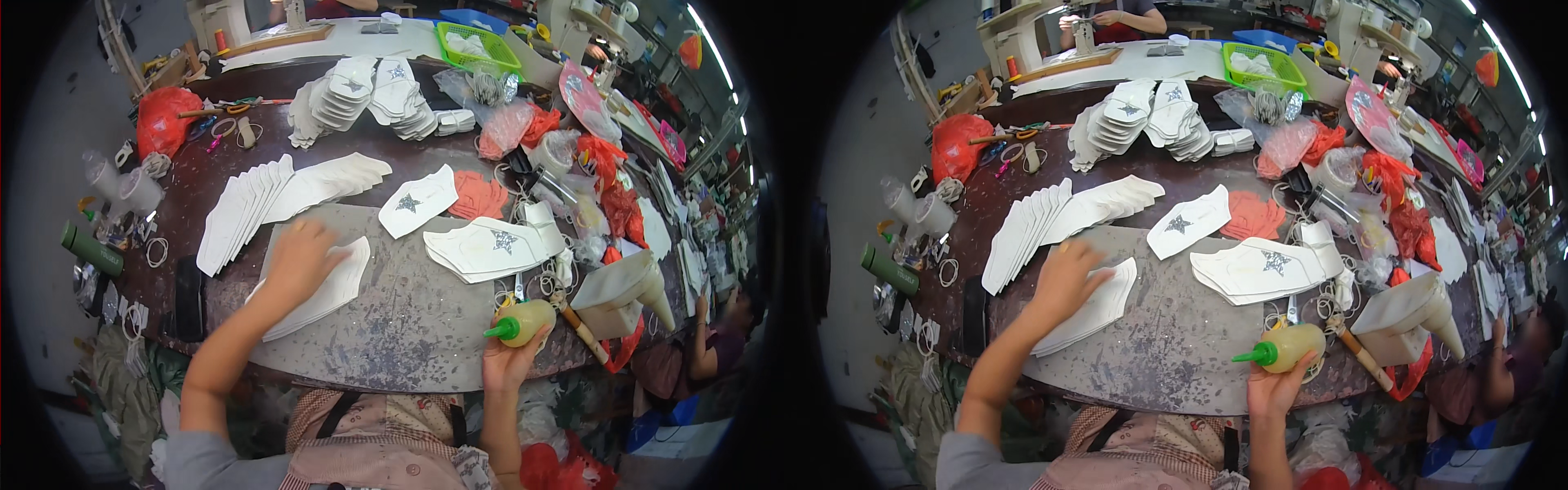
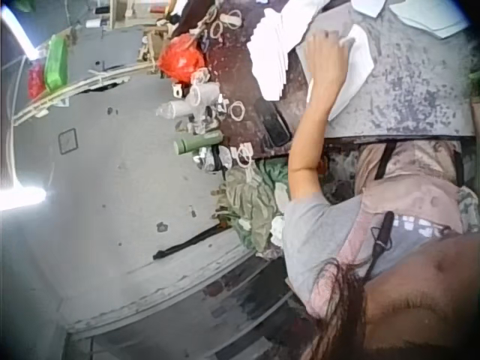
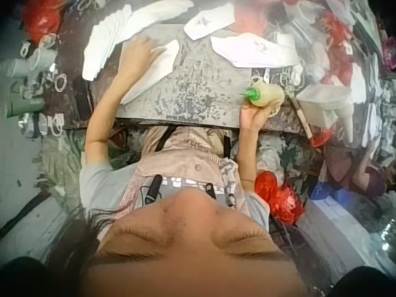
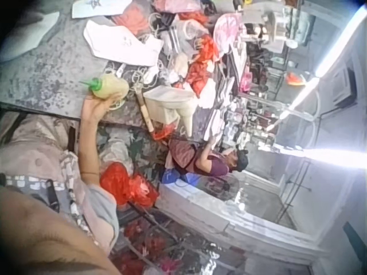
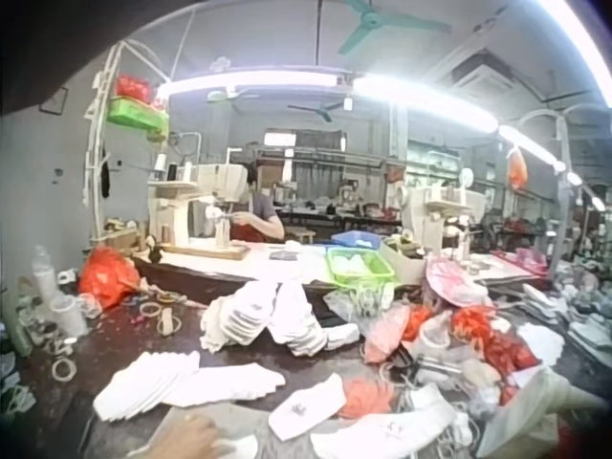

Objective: The person applies glue from a squeeze bottle onto the edges of white fabric pieces. They handle the pieces one at a time, applying adhesive along the perimeter and then stacking them on the table. The task is performed in a repetitive manner throughout the clip.

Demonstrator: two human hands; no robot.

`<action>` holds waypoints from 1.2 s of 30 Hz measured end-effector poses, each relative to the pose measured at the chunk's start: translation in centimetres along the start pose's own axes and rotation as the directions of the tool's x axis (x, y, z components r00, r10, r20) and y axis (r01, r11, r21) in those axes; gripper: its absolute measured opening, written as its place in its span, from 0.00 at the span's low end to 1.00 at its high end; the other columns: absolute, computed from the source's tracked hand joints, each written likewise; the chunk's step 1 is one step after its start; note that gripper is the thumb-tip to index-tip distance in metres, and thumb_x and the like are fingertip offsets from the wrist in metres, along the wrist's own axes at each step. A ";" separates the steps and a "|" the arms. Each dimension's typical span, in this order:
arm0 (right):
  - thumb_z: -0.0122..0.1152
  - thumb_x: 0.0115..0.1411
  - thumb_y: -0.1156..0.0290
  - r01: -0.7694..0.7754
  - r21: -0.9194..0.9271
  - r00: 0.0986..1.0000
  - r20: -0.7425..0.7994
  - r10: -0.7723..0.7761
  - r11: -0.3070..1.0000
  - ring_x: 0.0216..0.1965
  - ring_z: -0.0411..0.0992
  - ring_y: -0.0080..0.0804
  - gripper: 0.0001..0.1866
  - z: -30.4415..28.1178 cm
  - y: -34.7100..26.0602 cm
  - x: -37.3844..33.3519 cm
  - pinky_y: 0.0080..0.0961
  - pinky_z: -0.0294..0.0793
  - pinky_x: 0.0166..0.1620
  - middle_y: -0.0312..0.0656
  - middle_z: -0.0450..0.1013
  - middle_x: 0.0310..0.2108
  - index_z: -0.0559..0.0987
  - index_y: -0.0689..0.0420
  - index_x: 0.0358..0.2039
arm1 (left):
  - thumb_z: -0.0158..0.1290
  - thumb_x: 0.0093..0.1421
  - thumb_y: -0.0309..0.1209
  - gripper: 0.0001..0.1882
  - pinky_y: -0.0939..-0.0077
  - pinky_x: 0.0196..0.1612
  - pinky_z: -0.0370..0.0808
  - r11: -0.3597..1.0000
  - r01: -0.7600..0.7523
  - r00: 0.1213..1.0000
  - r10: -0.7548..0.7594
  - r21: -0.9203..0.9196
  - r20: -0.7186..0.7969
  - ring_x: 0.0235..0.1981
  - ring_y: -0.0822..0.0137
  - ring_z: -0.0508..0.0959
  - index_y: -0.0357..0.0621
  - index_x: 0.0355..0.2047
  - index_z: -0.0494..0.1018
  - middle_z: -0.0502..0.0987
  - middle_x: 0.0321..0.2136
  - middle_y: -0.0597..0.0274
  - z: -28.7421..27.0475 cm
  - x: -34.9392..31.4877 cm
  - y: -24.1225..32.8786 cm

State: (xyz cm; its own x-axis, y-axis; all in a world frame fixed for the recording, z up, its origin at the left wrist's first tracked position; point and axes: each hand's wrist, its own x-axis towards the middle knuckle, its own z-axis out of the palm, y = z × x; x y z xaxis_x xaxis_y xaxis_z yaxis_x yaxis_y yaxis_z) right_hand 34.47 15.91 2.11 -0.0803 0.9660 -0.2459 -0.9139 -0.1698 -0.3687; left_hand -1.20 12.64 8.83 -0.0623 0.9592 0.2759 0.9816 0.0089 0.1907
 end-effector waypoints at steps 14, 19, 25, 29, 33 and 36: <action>0.55 0.65 0.46 0.032 -0.131 0.997 0.070 -0.023 0.991 0.52 0.73 0.40 0.31 -0.2 0.1 -0.6 0.41 0.80 0.51 0.44 0.70 0.55 0.65 0.53 0.61 | 0.63 0.53 0.27 0.16 0.66 0.46 0.73 0.908 -0.220 0.973 0.179 -0.355 -0.145 0.33 0.58 0.79 0.41 0.42 0.77 0.80 0.36 0.58 -3.8 -5.4 0.9; 0.54 0.68 0.54 0.108 -0.399 0.987 0.149 -0.052 0.910 0.55 0.71 0.37 0.27 0.6 1.2 -1.5 0.43 0.75 0.55 0.43 0.70 0.55 0.64 0.56 0.61 | 0.63 0.53 0.30 0.20 0.67 0.30 0.72 0.731 -0.150 0.965 0.255 -0.665 0.063 0.29 0.60 0.77 0.50 0.48 0.79 0.79 0.36 0.59 -2.1 -7.2 5.0; 0.62 0.65 0.69 0.188 -0.606 0.976 0.204 -0.077 0.773 0.44 0.72 0.24 0.21 2.4 2.9 -0.8 0.22 0.73 0.47 0.38 0.72 0.44 0.69 0.63 0.55 | 0.63 0.53 0.31 0.20 0.69 0.28 0.71 0.867 -0.328 0.929 0.367 -0.374 0.037 0.28 0.63 0.74 0.59 0.48 0.81 0.71 0.29 0.63 1.7 -9.6 4.2; 0.64 0.64 0.65 0.201 -0.697 0.975 0.213 -0.069 0.689 0.43 0.71 0.23 0.21 2.4 3.1 -0.4 0.22 0.71 0.48 0.37 0.73 0.43 0.72 0.63 0.52 | 0.63 0.52 0.30 0.20 0.70 0.27 0.71 0.873 -0.343 0.928 0.373 -0.347 0.020 0.28 0.63 0.74 0.60 0.47 0.81 0.72 0.29 0.63 1.8 -9.6 4.3; 0.67 0.62 0.62 0.240 -0.729 0.968 0.226 -0.105 0.641 0.42 0.70 0.23 0.23 2.8 3.5 -0.5 0.22 0.70 0.48 0.37 0.73 0.41 0.73 0.63 0.50 | 0.63 0.52 0.30 0.20 0.70 0.27 0.71 0.870 -0.350 0.925 0.380 -0.348 0.021 0.28 0.64 0.74 0.60 0.47 0.81 0.72 0.30 0.63 2.0 -9.7 4.1; 0.68 0.61 0.60 0.265 -0.767 0.962 0.251 -0.107 0.585 0.42 0.70 0.23 0.24 2.8 3.4 -0.7 0.21 0.70 0.48 0.36 0.73 0.40 0.73 0.64 0.50 | 0.63 0.52 0.30 0.20 0.70 0.27 0.71 0.870 -0.344 0.927 0.374 -0.353 0.020 0.28 0.64 0.74 0.61 0.48 0.81 0.72 0.30 0.63 2.0 -9.7 4.0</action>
State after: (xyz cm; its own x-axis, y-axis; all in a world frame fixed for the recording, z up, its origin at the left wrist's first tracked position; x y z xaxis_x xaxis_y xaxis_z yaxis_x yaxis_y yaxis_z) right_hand 30.29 15.24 3.51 -0.0796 0.9964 0.0274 -0.2504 0.0067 -0.9681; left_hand 3.71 3.91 4.99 0.3135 0.8983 0.3080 0.8119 -0.4217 0.4037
